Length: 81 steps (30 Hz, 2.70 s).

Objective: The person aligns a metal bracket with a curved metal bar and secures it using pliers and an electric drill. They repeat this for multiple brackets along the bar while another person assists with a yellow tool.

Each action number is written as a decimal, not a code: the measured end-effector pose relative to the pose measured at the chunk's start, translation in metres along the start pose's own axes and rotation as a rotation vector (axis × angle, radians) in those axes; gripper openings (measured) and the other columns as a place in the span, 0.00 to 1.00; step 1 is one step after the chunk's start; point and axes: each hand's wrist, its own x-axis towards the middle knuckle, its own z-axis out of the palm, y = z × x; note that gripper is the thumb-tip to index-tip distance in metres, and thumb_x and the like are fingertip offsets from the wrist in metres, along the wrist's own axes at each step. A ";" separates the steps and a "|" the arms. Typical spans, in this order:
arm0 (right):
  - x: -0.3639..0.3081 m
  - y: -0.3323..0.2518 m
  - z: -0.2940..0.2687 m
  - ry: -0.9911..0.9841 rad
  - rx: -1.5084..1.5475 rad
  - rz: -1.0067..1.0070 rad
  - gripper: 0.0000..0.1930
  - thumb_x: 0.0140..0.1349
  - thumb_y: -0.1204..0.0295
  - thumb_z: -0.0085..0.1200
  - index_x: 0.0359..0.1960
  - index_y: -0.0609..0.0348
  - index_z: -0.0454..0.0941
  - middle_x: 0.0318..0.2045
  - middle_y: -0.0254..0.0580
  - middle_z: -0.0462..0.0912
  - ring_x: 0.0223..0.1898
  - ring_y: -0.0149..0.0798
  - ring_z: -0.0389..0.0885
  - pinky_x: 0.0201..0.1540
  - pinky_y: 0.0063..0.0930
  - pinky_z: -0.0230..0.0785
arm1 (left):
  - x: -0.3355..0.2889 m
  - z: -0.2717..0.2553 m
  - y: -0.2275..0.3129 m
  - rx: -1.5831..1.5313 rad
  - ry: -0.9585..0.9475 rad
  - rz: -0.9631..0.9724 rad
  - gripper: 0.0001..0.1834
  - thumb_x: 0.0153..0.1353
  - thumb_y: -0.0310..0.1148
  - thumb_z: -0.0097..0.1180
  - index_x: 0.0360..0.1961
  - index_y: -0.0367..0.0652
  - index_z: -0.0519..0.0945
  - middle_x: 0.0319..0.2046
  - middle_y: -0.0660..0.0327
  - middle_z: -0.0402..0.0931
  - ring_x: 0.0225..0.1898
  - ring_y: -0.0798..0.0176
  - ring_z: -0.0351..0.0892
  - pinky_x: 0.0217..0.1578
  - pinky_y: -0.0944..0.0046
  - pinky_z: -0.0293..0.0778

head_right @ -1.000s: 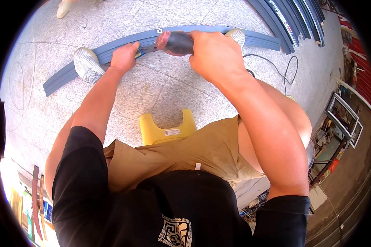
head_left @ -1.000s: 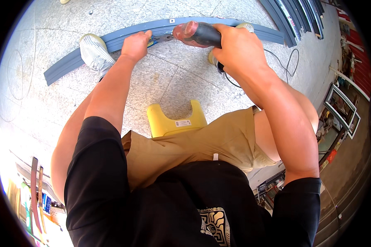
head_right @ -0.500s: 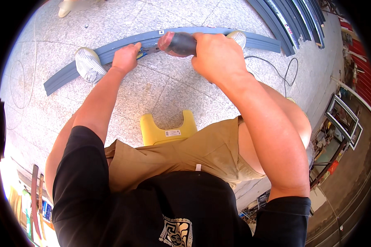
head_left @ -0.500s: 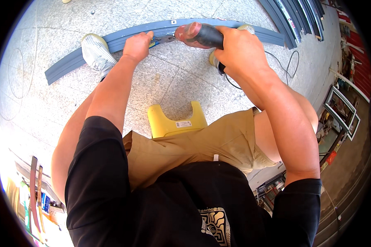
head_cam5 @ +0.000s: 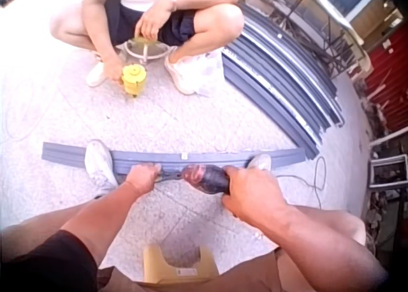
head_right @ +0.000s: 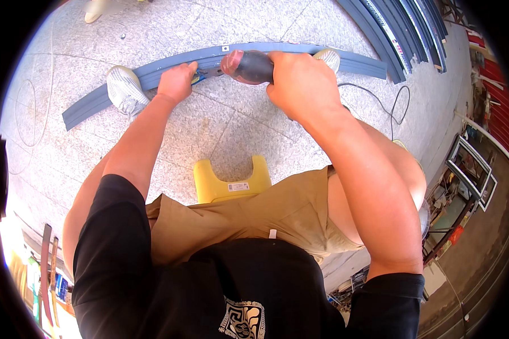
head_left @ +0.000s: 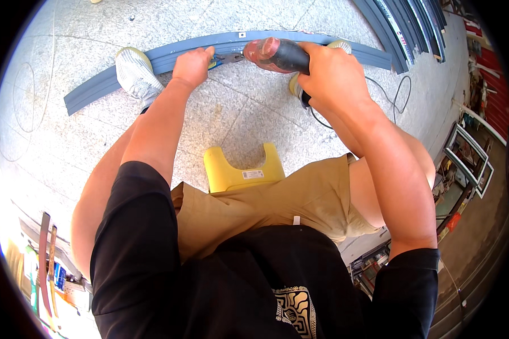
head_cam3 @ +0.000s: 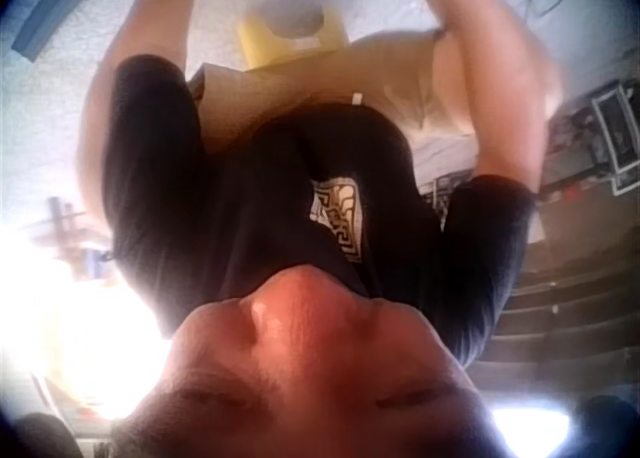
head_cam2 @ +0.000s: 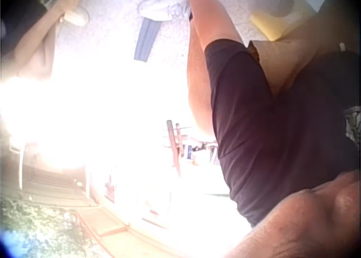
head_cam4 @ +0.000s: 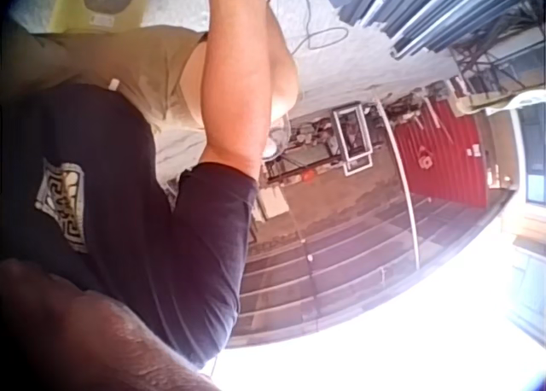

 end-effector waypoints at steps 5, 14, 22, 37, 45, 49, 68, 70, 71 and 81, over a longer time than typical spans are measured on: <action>0.001 0.003 0.001 0.011 0.018 0.009 0.18 0.62 0.69 0.64 0.55 0.50 0.89 0.40 0.51 0.93 0.44 0.54 0.93 0.51 0.49 0.85 | 0.001 -0.002 0.002 -0.007 -0.005 -0.008 0.15 0.62 0.22 0.64 0.49 0.45 0.79 0.43 0.52 0.88 0.48 0.44 0.91 0.44 0.45 0.86; 0.001 -0.004 0.001 -0.002 -0.068 -0.065 0.20 0.63 0.70 0.63 0.58 0.49 0.87 0.39 0.48 0.94 0.43 0.53 0.94 0.50 0.48 0.86 | -0.001 -0.003 0.000 -0.022 -0.012 -0.011 0.15 0.61 0.21 0.64 0.49 0.45 0.79 0.43 0.51 0.88 0.48 0.43 0.90 0.45 0.44 0.86; 0.007 -0.001 0.010 -0.017 0.022 0.006 0.20 0.64 0.69 0.64 0.58 0.49 0.87 0.39 0.50 0.93 0.43 0.55 0.93 0.51 0.50 0.85 | 0.000 0.001 -0.002 -0.027 0.005 -0.001 0.15 0.62 0.21 0.63 0.49 0.45 0.79 0.43 0.51 0.87 0.49 0.43 0.90 0.44 0.44 0.86; -0.026 0.031 -0.046 0.103 0.164 -0.075 0.24 0.58 0.70 0.66 0.60 0.52 0.87 0.39 0.56 0.91 0.42 0.59 0.91 0.50 0.49 0.82 | 0.000 0.010 -0.003 -0.040 0.043 -0.001 0.15 0.62 0.21 0.61 0.50 0.46 0.79 0.41 0.51 0.86 0.46 0.41 0.90 0.43 0.42 0.85; -0.111 0.079 -0.113 0.301 0.326 0.098 0.29 0.59 0.76 0.67 0.65 0.66 0.83 0.42 0.55 0.92 0.42 0.45 0.92 0.53 0.37 0.81 | -0.003 0.002 -0.003 -0.033 0.019 -0.029 0.15 0.61 0.21 0.62 0.48 0.46 0.77 0.41 0.51 0.85 0.46 0.41 0.89 0.44 0.41 0.84; -0.135 0.105 -0.107 0.321 0.363 0.205 0.29 0.57 0.76 0.68 0.64 0.67 0.83 0.44 0.54 0.93 0.46 0.43 0.92 0.55 0.37 0.81 | -0.003 0.003 -0.008 0.001 0.009 0.023 0.14 0.62 0.21 0.62 0.48 0.46 0.79 0.41 0.50 0.85 0.46 0.41 0.89 0.44 0.42 0.84; -0.126 0.140 -0.072 0.286 0.455 0.156 0.31 0.52 0.79 0.67 0.63 0.57 0.85 0.46 0.60 0.90 0.49 0.63 0.90 0.54 0.45 0.82 | -0.002 -0.004 0.004 -0.007 0.033 -0.002 0.16 0.56 0.21 0.66 0.44 0.45 0.78 0.40 0.52 0.84 0.44 0.41 0.88 0.44 0.43 0.83; -0.129 0.143 -0.069 0.276 0.431 0.157 0.31 0.51 0.78 0.67 0.63 0.57 0.85 0.46 0.60 0.90 0.49 0.63 0.89 0.53 0.46 0.82 | 0.000 -0.004 0.007 0.006 0.030 -0.013 0.15 0.56 0.21 0.66 0.44 0.45 0.79 0.40 0.52 0.84 0.44 0.41 0.88 0.44 0.42 0.83; -0.129 0.142 -0.068 0.274 0.411 0.138 0.31 0.51 0.77 0.68 0.62 0.56 0.85 0.45 0.60 0.90 0.48 0.64 0.89 0.52 0.46 0.82 | 0.000 -0.004 0.007 0.010 0.026 -0.007 0.15 0.56 0.21 0.66 0.44 0.45 0.79 0.40 0.52 0.84 0.44 0.41 0.88 0.44 0.42 0.83; -0.129 0.143 -0.066 0.298 0.411 0.093 0.29 0.51 0.76 0.69 0.59 0.54 0.87 0.41 0.60 0.90 0.44 0.63 0.89 0.47 0.47 0.82 | -0.001 -0.008 0.007 0.044 0.019 -0.014 0.17 0.57 0.25 0.69 0.47 0.45 0.80 0.40 0.51 0.85 0.44 0.40 0.89 0.43 0.42 0.84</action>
